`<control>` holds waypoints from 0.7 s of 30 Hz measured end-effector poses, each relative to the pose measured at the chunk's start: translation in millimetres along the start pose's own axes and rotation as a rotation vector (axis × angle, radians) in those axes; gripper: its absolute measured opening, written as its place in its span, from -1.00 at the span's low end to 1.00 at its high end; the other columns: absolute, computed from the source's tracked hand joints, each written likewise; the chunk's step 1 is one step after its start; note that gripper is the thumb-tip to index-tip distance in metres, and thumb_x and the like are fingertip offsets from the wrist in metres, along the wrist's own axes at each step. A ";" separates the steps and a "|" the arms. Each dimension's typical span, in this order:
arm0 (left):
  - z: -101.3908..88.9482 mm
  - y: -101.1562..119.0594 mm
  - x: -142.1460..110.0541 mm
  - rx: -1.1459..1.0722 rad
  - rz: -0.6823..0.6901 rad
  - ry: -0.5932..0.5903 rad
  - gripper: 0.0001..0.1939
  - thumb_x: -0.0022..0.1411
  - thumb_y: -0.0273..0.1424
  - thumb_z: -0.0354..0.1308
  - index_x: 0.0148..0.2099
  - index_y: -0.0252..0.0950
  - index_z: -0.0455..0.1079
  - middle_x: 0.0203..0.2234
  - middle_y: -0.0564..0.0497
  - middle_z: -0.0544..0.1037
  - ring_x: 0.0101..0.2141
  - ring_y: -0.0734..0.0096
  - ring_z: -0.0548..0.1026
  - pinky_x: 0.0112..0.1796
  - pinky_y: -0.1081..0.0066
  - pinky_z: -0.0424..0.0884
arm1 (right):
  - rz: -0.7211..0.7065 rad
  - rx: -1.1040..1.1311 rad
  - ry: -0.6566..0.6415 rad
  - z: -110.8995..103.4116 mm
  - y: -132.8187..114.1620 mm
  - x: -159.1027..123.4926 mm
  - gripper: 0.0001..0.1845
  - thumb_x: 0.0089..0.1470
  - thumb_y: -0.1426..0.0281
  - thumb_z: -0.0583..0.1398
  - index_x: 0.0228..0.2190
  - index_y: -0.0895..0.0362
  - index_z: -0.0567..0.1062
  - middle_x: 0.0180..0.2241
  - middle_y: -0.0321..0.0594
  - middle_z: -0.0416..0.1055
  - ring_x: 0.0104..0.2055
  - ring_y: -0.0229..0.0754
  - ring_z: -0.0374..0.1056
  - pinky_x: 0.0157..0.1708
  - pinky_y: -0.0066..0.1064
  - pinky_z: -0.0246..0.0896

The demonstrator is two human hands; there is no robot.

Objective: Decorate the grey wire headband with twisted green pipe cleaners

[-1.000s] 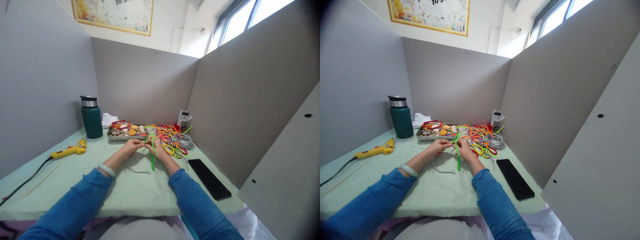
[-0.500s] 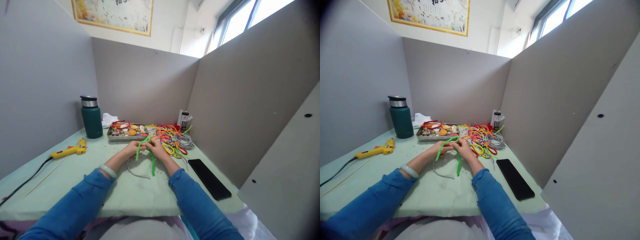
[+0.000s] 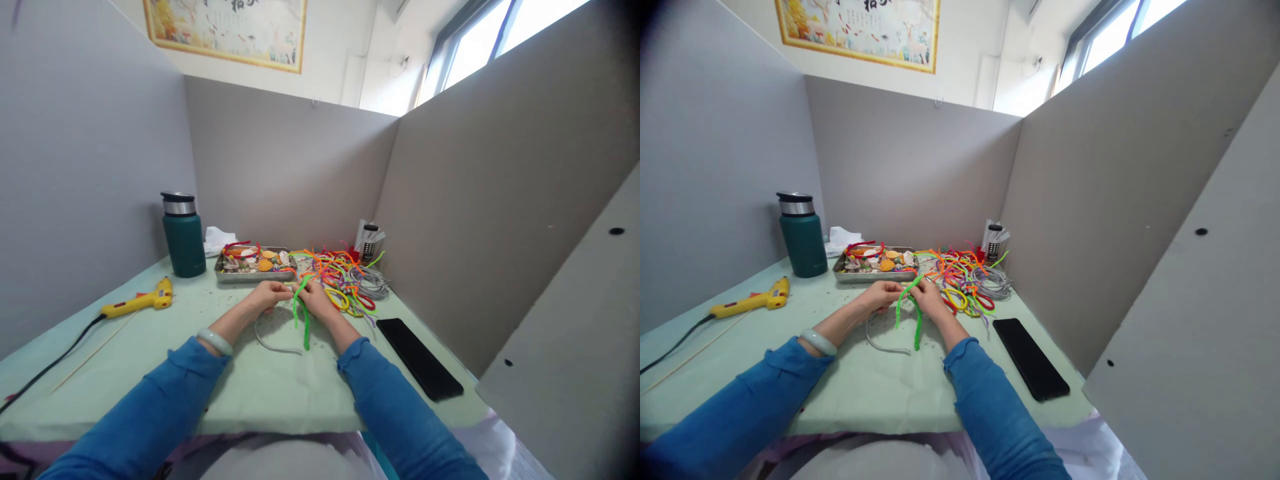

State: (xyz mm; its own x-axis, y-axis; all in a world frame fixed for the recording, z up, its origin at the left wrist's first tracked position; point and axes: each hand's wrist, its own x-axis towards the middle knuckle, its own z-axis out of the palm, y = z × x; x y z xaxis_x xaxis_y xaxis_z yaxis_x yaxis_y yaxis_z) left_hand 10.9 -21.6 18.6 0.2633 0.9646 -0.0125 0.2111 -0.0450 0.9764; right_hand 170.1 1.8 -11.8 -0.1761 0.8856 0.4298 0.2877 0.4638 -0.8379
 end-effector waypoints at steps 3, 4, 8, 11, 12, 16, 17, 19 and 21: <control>-0.3 -0.4 1.2 0.019 0.017 0.014 -0.59 -0.21 -0.16 0.34 -0.41 -0.36 0.37 -0.80 0.25 0.09 -0.77 0.71 -0.02 -0.72 0.52 -0.10 | 0.030 0.055 -0.015 0.2 -0.3 0.4 -0.77 -0.08 0.25 0.14 -0.53 0.20 0.39 -0.56 -0.34 0.27 -0.49 -0.32 0.12 -0.48 -0.48 0.03; -0.3 -0.5 1.5 0.024 0.029 0.020 -0.60 -0.21 -0.17 0.34 -0.41 -0.37 0.38 -0.79 0.25 0.11 -0.77 0.71 -0.01 -0.72 0.52 -0.09 | 0.041 0.078 -0.019 0.3 -0.7 0.4 -0.76 -0.08 0.24 0.15 -0.51 0.20 0.39 -0.54 -0.33 0.29 -0.48 -0.32 0.13 -0.47 -0.48 0.04; -0.3 -1.4 2.3 0.032 0.075 0.027 -0.61 -0.21 -0.18 0.34 -0.42 -0.38 0.38 -0.76 0.23 0.15 -0.74 0.72 0.01 -0.71 0.53 -0.07 | 0.102 0.140 -0.023 0.4 -3.4 -0.9 -0.74 -0.11 0.23 0.16 -0.55 0.20 0.36 -0.58 -0.35 0.25 -0.53 -0.34 0.09 -0.51 -0.49 0.01; -0.3 -2.5 2.4 0.040 0.069 0.037 -0.61 -0.20 -0.16 0.33 -0.42 -0.37 0.38 -0.76 0.23 0.12 -0.74 0.71 0.00 -0.72 0.53 -0.07 | 0.143 0.158 -0.020 0.5 -4.1 -1.9 -0.70 -0.13 0.20 0.17 -0.59 0.19 0.32 -0.63 -0.38 0.18 -0.57 -0.37 0.03 -0.57 -0.50 -0.06; -0.3 -2.7 2.3 0.042 0.066 0.038 -0.61 -0.20 -0.16 0.32 -0.42 -0.36 0.38 -0.76 0.24 0.11 -0.74 0.70 0.00 -0.72 0.53 -0.06 | 0.154 0.161 -0.018 0.6 -3.7 -2.0 -0.69 -0.14 0.18 0.18 -0.60 0.19 0.31 -0.64 -0.38 0.17 -0.58 -0.37 0.02 -0.59 -0.50 -0.08; -0.5 -1.6 1.1 0.033 0.068 0.016 -0.58 -0.22 -0.15 0.33 -0.38 -0.37 0.39 -0.74 0.22 0.15 -0.72 0.70 0.03 -0.71 0.53 -0.04 | 0.164 0.172 -0.011 1.2 -0.4 -1.1 -0.66 -0.14 0.15 0.19 -0.59 0.18 0.30 -0.66 -0.39 0.15 -0.59 -0.37 0.02 -0.61 -0.51 -0.08; -0.5 -1.1 0.8 0.034 0.068 0.007 -0.57 -0.23 -0.15 0.34 -0.37 -0.37 0.40 -0.73 0.22 0.17 -0.72 0.70 0.03 -0.71 0.53 -0.03 | 0.161 0.178 -0.014 1.3 0.4 -0.8 -0.67 -0.14 0.16 0.19 -0.59 0.18 0.30 -0.67 -0.39 0.15 -0.60 -0.37 0.02 -0.61 -0.51 -0.07; -0.7 -0.3 0.3 0.038 0.066 -0.007 -0.55 -0.25 -0.16 0.35 -0.36 -0.38 0.41 -0.72 0.21 0.19 -0.72 0.70 0.03 -0.71 0.53 -0.03 | 0.156 0.189 -0.023 1.4 1.4 -0.5 -0.68 -0.13 0.16 0.18 -0.59 0.18 0.31 -0.68 -0.39 0.15 -0.60 -0.37 0.03 -0.62 -0.52 -0.07; -1.1 -0.1 0.1 0.035 0.066 -0.013 -0.55 -0.25 -0.15 0.34 -0.36 -0.38 0.41 -0.73 0.22 0.18 -0.72 0.70 0.04 -0.70 0.53 -0.03 | 0.159 0.184 -0.027 1.2 1.8 -0.3 -0.68 -0.12 0.16 0.18 -0.59 0.18 0.31 -0.68 -0.39 0.16 -0.61 -0.38 0.04 -0.62 -0.52 -0.08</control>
State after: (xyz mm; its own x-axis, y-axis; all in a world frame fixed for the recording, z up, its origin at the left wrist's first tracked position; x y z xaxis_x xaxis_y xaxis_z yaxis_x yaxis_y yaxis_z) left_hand 9.9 -21.2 18.8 0.2897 0.9559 0.0486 0.2252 -0.1175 0.9672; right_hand 169.5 2.4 -13.9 -0.1682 0.9449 0.2808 0.1377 0.3046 -0.9425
